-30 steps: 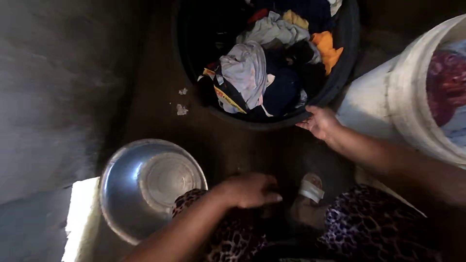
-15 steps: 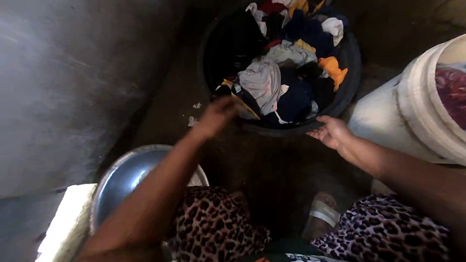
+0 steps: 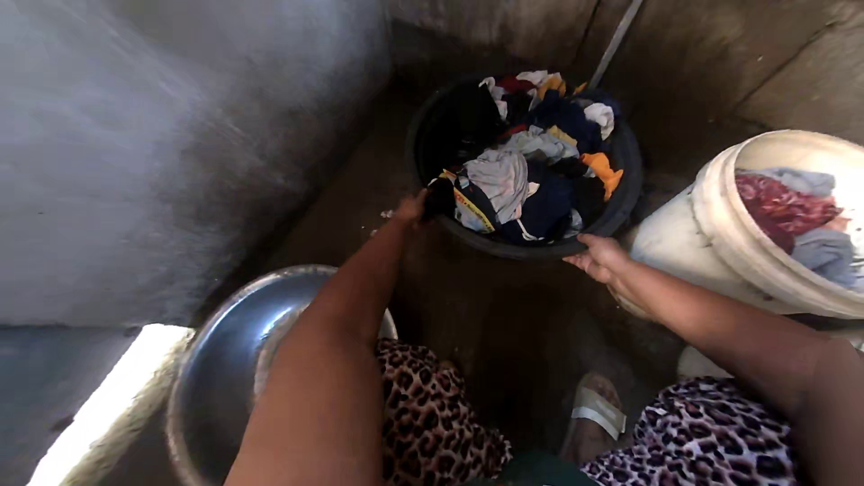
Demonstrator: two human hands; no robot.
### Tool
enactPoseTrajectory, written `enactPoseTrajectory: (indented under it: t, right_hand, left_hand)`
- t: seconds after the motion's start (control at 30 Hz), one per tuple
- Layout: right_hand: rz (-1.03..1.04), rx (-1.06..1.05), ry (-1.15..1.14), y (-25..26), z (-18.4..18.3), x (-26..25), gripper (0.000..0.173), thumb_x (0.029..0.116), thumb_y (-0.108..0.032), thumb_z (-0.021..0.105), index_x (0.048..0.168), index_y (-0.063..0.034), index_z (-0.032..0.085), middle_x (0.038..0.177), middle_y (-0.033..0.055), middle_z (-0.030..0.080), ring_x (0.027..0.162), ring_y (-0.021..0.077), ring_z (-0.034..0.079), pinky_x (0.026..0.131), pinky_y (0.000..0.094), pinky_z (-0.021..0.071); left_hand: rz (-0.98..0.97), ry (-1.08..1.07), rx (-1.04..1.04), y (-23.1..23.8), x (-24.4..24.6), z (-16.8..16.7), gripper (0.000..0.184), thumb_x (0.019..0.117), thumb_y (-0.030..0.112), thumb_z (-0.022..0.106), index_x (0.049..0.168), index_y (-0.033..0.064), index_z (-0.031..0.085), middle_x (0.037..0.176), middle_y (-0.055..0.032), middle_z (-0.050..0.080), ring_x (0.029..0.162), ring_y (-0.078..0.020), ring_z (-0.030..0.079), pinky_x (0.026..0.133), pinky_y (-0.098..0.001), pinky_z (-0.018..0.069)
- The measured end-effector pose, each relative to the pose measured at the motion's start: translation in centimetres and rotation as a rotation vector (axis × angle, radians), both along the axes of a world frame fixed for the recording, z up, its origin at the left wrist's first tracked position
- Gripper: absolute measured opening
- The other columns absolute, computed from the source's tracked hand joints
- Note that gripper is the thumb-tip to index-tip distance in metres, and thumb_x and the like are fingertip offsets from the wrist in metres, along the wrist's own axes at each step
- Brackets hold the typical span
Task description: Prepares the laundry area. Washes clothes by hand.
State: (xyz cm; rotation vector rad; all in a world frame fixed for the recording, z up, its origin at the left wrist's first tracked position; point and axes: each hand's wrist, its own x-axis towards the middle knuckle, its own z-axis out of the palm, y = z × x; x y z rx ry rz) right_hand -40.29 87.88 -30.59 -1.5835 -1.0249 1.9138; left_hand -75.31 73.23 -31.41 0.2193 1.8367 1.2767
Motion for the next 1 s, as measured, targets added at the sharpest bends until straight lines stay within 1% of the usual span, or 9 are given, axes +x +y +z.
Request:
enactPoseTrajectory:
  t: [0.17, 0.23, 0.33, 0.4, 0.47, 0.57, 0.73, 0.87, 1.0]
  right_hand:
    - [0.041, -0.013, -0.009, 0.4, 0.0, 0.8, 0.039, 0.1102, -0.020, 0.046, 0.144, -0.0014, 0.041, 0.120, 0.0203, 0.063, 0.094, 0.0269, 0.071, 0.079, 0.0400, 0.0621]
    - [0.057, -0.016, -0.031, 0.4, 0.2, 1.6, 0.040, 0.1106, -0.021, 0.046, 0.145, -0.0006, 0.041, 0.122, 0.0208, 0.062, 0.096, 0.0269, 0.071, 0.080, 0.0394, 0.0619]
    - [0.079, -0.014, -0.047, 0.5, 0.0, 3.1, 0.041, 0.1105, -0.021, 0.045, 0.145, 0.0004, 0.041, 0.126, 0.0215, 0.060, 0.099, 0.0274, 0.069, 0.082, 0.0399, 0.0608]
    - [0.084, -0.010, -0.073, 0.2, 0.1, 4.4, 0.038, 0.1099, -0.020, 0.045, 0.142, 0.0011, 0.044, 0.121, 0.0207, 0.062, 0.095, 0.0257, 0.070, 0.080, 0.0385, 0.0612]
    - [0.094, -0.013, -0.098, -0.2, 0.4, 5.7, 0.037, 0.1095, -0.019, 0.045, 0.140, 0.0007, 0.044, 0.116, 0.0194, 0.063, 0.090, 0.0237, 0.070, 0.077, 0.0367, 0.0612]
    - [0.111, -0.029, -0.117, -1.0, 0.5, 7.9, 0.038, 0.1082, -0.018, 0.046, 0.142, 0.0004, 0.043, 0.119, 0.0198, 0.062, 0.091, 0.0241, 0.070, 0.076, 0.0374, 0.0613]
    - [0.148, -0.028, -0.193, -2.9, 0.8, 11.2, 0.036, 0.1075, -0.018, 0.048, 0.138, 0.0014, 0.045, 0.113, 0.0191, 0.062, 0.083, 0.0217, 0.069, 0.071, 0.0357, 0.0599]
    - [0.195, -0.029, -0.241, -4.4, 1.4, 13.4, 0.036, 0.1084, -0.019, 0.049, 0.138, 0.0022, 0.045, 0.114, 0.0188, 0.061, 0.084, 0.0210, 0.068, 0.072, 0.0354, 0.0593]
    - [0.222, -0.040, -0.297, -5.8, 1.5, 14.9, 0.035, 0.1069, -0.016, 0.049, 0.136, 0.0015, 0.045, 0.110, 0.0176, 0.062, 0.081, 0.0200, 0.068, 0.071, 0.0351, 0.0593]
  left_hand:
    - [-0.020, 0.020, 0.005, -0.6, 0.5, -1.1, 0.055, 0.1088, 0.044, 0.048, 0.145, 0.0031, 0.049, 0.131, -0.0182, 0.061, 0.111, -0.0266, 0.063, 0.094, -0.0432, 0.0547]
    - [-0.013, -0.010, 0.005, -1.0, 1.4, -1.2, 0.052, 0.1086, 0.044, 0.049, 0.142, 0.0035, 0.051, 0.125, -0.0161, 0.062, 0.105, -0.0235, 0.063, 0.090, -0.0404, 0.0553]
    - [0.026, -0.088, 0.021, -2.2, 4.1, -0.2, 0.049, 0.1098, 0.041, 0.046, 0.140, 0.0038, 0.052, 0.121, -0.0141, 0.063, 0.099, -0.0216, 0.063, 0.086, -0.0390, 0.0550]
    - [0.063, -0.150, 0.067, -3.2, 5.6, -0.6, 0.047, 0.1104, 0.041, 0.044, 0.139, 0.0054, 0.054, 0.122, -0.0126, 0.064, 0.100, -0.0215, 0.064, 0.085, -0.0393, 0.0554]
    - [0.125, -0.205, 0.115, -4.3, 7.3, -0.8, 0.045, 0.1111, 0.042, 0.036, 0.134, 0.0079, 0.056, 0.115, -0.0111, 0.064, 0.096, -0.0220, 0.063, 0.079, -0.0411, 0.0545]
    - [0.166, -0.277, 0.125, -6.5, 10.8, 0.5, 0.052, 0.1094, 0.052, 0.027, 0.130, 0.0123, 0.055, 0.111, -0.0094, 0.064, 0.095, -0.0221, 0.063, 0.078, -0.0430, 0.0542]
    - [0.173, -0.325, 0.034, -9.8, 15.7, 1.9, 0.063, 0.1068, 0.063, 0.026, 0.137, 0.0129, 0.051, 0.120, -0.0110, 0.061, 0.106, -0.0240, 0.061, 0.088, -0.0438, 0.0536]
    - [0.223, -0.386, -0.041, -12.1, 19.3, 3.8, 0.069, 0.1079, 0.060, 0.029, 0.152, 0.0083, 0.038, 0.145, -0.0190, 0.051, 0.129, -0.0310, 0.055, 0.103, -0.0465, 0.0499]
    - [0.176, -0.435, -0.086, -14.6, 21.4, 4.0, 0.067, 0.1083, 0.057, 0.034, 0.153, 0.0079, 0.036, 0.148, -0.0189, 0.049, 0.132, -0.0303, 0.054, 0.105, -0.0454, 0.0497]
